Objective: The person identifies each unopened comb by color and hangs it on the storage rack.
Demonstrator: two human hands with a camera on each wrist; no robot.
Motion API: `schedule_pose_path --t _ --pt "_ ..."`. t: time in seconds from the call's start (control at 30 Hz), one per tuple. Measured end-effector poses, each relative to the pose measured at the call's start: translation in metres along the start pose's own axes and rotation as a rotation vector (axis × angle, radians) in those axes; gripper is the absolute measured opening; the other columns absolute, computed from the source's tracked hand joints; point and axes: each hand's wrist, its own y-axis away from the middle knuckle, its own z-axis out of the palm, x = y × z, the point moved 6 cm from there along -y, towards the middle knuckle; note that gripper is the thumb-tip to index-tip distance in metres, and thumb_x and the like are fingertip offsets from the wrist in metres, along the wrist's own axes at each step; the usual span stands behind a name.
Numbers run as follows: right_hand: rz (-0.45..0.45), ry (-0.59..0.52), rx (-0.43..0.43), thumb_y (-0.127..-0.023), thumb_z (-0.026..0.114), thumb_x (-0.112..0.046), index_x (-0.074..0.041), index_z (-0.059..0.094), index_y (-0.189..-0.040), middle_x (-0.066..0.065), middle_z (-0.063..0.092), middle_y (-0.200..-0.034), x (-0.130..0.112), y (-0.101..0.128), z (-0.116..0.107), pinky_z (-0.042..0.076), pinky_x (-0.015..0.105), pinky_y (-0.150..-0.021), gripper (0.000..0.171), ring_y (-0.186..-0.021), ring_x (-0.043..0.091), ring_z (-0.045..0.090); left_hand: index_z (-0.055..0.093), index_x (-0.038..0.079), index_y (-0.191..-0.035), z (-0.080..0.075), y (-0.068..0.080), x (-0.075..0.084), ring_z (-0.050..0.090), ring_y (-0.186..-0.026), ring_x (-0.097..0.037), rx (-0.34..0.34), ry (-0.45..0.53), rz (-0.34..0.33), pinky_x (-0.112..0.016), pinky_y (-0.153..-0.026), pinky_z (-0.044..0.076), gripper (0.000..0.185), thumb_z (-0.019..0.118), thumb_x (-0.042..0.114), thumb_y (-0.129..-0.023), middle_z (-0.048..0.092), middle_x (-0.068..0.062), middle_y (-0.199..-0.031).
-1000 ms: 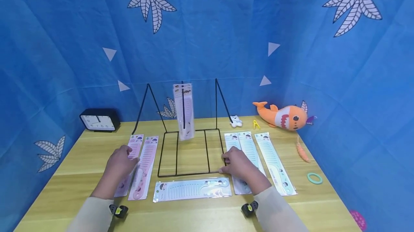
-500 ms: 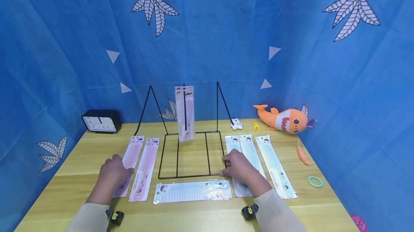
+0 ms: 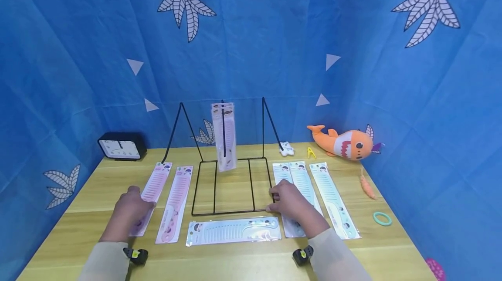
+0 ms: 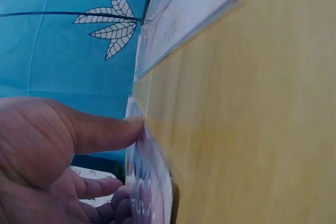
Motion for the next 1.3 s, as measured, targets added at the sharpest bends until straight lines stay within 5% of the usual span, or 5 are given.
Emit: schedule_pose_path --t 0.37,0.67,1.0,1.13,1.3 --pt "-0.025 -0.008 0.001 -0.086 0.095 -0.028 -0.002 0.072 -0.141 0.004 0.066 -0.119 0.0 0.001 -0.001 0.061 0.047 -0.101 0.065 -0.106 0.015 0.067 0.034 -0.016 -0.156 -0.011 -0.001 -0.007 0.061 -0.104 -0.043 0.022 0.104 0.039 -0.04 -0.071 0.057 0.072 0.07 0.015 -0.101 0.054 -0.038 -0.129" --pt "-0.012 -0.015 -0.004 -0.086 0.095 -0.027 -0.002 0.072 -0.142 0.004 0.066 -0.119 -0.001 0.001 -0.002 0.061 0.046 -0.101 0.066 -0.104 0.014 0.066 0.041 -0.013 -0.157 -0.022 -0.019 -0.025 0.061 -0.118 -0.049 0.11 0.186 0.075 -0.051 -0.084 0.061 0.057 0.048 0.01 -0.105 0.055 -0.04 -0.144" --pt "0.008 -0.035 0.001 -0.086 0.095 -0.027 -0.003 0.071 -0.142 0.004 0.067 -0.121 0.0 -0.001 -0.001 0.062 0.046 -0.102 0.066 -0.109 0.016 0.068 0.051 0.01 -0.157 -0.037 -0.016 -0.017 0.063 -0.119 -0.015 0.062 0.751 0.112 -0.021 -0.088 0.058 0.043 0.05 0.024 -0.117 0.064 -0.01 -0.146" --pt "0.023 -0.043 -0.003 -0.085 0.096 -0.026 -0.004 0.071 -0.143 0.003 0.066 -0.119 0.001 -0.002 0.0 0.062 0.045 -0.103 0.066 -0.108 0.016 0.068 0.059 0.015 -0.143 -0.044 -0.006 -0.005 0.067 -0.119 -0.001 -0.03 1.078 0.264 -0.014 -0.095 0.06 0.029 0.056 0.015 -0.115 0.07 0.009 -0.133" --pt "0.023 -0.032 -0.009 -0.085 0.096 -0.026 -0.004 0.072 -0.143 0.002 0.066 -0.117 0.003 -0.003 0.0 0.062 0.044 -0.101 0.067 -0.106 0.014 0.068 0.068 0.012 -0.13 -0.05 0.013 0.015 0.071 -0.117 -0.003 -0.167 1.22 0.607 -0.019 -0.101 0.061 0.023 0.059 0.001 -0.111 0.077 0.01 -0.127"
